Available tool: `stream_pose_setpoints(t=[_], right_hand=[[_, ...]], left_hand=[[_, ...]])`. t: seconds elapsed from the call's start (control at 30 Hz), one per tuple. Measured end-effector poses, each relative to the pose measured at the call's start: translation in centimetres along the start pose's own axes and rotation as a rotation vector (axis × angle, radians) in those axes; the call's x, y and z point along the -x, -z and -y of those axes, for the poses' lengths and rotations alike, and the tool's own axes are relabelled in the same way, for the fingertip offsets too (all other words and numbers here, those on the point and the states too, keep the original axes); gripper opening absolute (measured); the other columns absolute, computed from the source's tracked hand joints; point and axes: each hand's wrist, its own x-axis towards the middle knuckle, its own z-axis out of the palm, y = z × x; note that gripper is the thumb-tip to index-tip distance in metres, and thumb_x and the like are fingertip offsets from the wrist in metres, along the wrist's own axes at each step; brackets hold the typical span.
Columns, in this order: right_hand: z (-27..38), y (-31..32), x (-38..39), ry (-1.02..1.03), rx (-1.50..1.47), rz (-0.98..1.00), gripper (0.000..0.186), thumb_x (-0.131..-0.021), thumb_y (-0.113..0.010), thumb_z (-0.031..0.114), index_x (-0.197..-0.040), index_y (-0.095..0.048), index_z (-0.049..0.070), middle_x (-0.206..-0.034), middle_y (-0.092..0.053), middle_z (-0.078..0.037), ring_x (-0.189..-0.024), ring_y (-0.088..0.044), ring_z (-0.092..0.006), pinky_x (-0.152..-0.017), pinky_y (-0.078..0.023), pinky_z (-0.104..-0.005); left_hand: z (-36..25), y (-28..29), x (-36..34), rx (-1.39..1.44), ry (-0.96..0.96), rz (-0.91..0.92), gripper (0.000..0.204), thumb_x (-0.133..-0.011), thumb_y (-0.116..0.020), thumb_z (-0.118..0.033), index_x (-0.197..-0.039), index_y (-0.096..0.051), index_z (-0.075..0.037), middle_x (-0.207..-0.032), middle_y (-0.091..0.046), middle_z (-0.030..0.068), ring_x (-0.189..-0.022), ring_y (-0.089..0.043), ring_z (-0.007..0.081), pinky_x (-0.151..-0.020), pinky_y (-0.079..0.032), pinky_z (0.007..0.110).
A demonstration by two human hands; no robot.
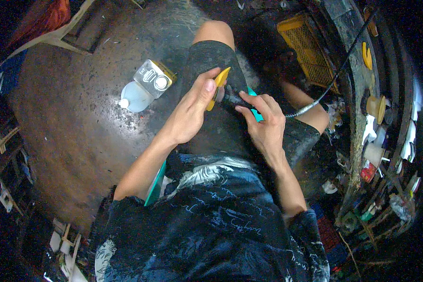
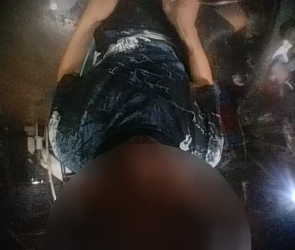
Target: The person uses a handheld rotary grinding tool to smooth the inner surface of yellow slipper soles. They hold each sole in one hand and grind along the interior contours, then place the finished sole on a nearby shelf before picking up the next one.
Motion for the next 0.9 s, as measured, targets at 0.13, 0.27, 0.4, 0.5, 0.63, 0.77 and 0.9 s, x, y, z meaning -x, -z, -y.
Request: stream_pose_setpoints(t=[0.13, 0.27, 0.4, 0.5, 0.63, 0.77, 0.9], right_hand=[[-0.1, 0.2, -0.3, -0.004, 0.006, -0.022, 0.032, -0.084, -0.089, 0.02, -0.115, -0.081, 0.015, -0.095, -0.071, -0.013, -0.09, -0.07, -0.0352, -0.079, -0.055, -0.0466], [0.1, 0.2, -0.2, -0.008, 0.009, -0.002, 0.032, -0.084, -0.089, 0.02, -0.115, -0.081, 0.014, -0.096, -0.072, -0.013, -0.091, -0.07, -0.0353, -0.08, -0.056, -0.0467], [0.0, 0.6, 0.0, -0.026, -0.051, 0.012, 0.033, -0.085, -0.089, 0.02, -0.116, -0.081, 0.013, -0.097, -0.073, -0.013, -0.092, -0.071, -0.036, -0.082, -0.057, -0.0471], [-0.4, 0.8, -0.5, -0.033, -0.065, -0.032, 0.032, -0.085, -0.088, 0.02, -0.116, -0.081, 0.013, -0.098, -0.074, -0.014, -0.091, -0.071, -0.0365, -0.081, -0.057, -0.0473], [-0.3, 0.6, -0.7, -0.017, -0.028, -0.012, 0.033, -0.085, -0.088, 0.01, -0.116, -0.08, 0.007, -0.1, -0.076, -0.014, -0.093, -0.073, -0.0328, -0.082, -0.057, -0.0413], [0.4, 0.6, 0.0, -0.025, -0.035, 0.025, 0.033, -0.085, -0.088, 0.011, -0.117, -0.081, 0.007, -0.099, -0.075, -0.014, -0.093, -0.073, -0.0328, -0.082, -0.057, -0.0412], [0.1, 0.6, -0.2, -0.03, -0.061, -0.029, 0.032, -0.085, -0.089, 0.02, -0.115, -0.081, 0.013, -0.1, -0.075, -0.014, -0.094, -0.072, -0.0364, -0.082, -0.057, -0.0472]], left_hand=[[0.2, -0.2, 0.1, -0.024, 0.014, -0.019, 0.076, -0.113, -0.028, -0.072, -0.167, -0.041, -0.02, -0.158, -0.054, 0.0106, -0.146, -0.049, 0.0246, -0.117, -0.042, 0.051], [0.5, -0.3, -0.1, 0.064, -0.076, 0.013, 0.076, -0.115, -0.029, -0.065, -0.168, -0.036, -0.011, -0.16, -0.051, 0.0153, -0.149, -0.047, 0.0263, -0.123, -0.037, 0.045], [1.0, -0.3, -0.5, 0.126, -0.124, 0.041, 0.075, -0.117, -0.029, -0.059, -0.168, -0.033, -0.004, -0.162, -0.05, 0.016, -0.149, -0.048, 0.0253, -0.126, -0.034, 0.038], [1.5, -0.3, -0.5, 0.105, -0.155, 0.034, 0.075, -0.117, -0.029, -0.061, -0.169, -0.033, -0.007, -0.162, -0.051, 0.0133, -0.146, -0.05, 0.0228, -0.124, -0.036, 0.038], [1.8, -0.4, -0.7, 0.249, -0.197, 0.095, 0.074, -0.119, -0.029, -0.054, -0.169, -0.027, 0.001, -0.162, -0.048, 0.0235, -0.154, -0.044, 0.0299, -0.13, -0.029, 0.041], [2.0, -0.5, -0.9, 0.257, -0.229, 0.095, 0.075, -0.118, -0.031, -0.055, -0.17, -0.024, -0.002, -0.163, -0.048, 0.0214, -0.152, -0.045, 0.0295, -0.129, -0.03, 0.042], [2.4, -0.7, -0.8, 0.246, -0.277, 0.099, 0.079, -0.116, -0.032, -0.061, -0.172, -0.023, -0.006, -0.166, -0.046, 0.0188, -0.153, -0.045, 0.0275, -0.129, -0.031, 0.041]])
